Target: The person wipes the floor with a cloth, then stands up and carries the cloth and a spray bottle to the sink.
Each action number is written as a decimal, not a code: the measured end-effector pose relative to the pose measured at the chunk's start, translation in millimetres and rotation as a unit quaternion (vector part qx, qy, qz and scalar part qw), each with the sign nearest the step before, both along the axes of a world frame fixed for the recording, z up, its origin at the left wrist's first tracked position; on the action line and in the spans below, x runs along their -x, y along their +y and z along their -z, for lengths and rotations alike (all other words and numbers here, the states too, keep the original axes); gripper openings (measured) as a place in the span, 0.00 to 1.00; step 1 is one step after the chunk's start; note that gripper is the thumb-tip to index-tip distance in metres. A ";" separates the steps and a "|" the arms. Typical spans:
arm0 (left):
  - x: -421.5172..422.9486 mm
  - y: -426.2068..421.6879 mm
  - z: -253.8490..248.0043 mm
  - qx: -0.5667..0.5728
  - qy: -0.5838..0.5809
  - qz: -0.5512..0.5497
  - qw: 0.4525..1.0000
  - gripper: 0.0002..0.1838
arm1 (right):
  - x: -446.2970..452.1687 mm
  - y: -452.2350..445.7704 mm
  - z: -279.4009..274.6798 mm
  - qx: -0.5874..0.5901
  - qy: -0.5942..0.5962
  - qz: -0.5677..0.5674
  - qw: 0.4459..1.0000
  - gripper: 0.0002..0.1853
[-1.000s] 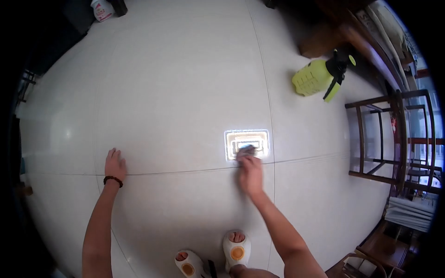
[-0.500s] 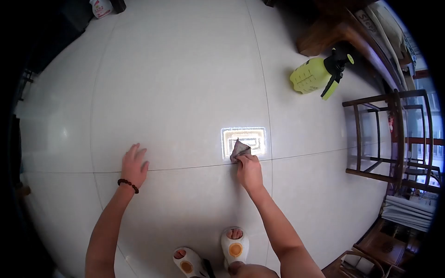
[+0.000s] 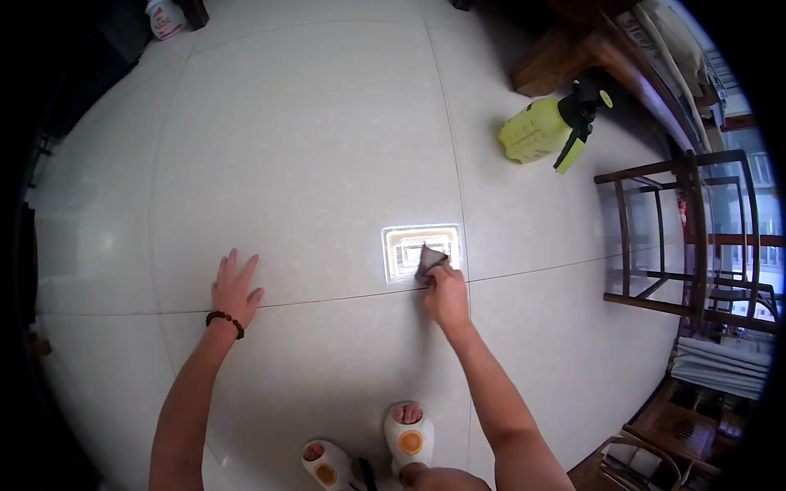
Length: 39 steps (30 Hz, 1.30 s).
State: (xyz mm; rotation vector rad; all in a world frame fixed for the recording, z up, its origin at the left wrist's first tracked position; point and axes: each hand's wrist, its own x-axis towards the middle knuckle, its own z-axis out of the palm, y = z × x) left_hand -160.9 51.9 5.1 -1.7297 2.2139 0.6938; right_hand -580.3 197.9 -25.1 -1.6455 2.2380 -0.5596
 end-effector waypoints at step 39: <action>-213.3 34.8 37.7 0.055 -0.206 -0.111 0.971 0.39 | -142.8 -77.5 1.9 -0.092 0.023 -0.243 0.965 0.44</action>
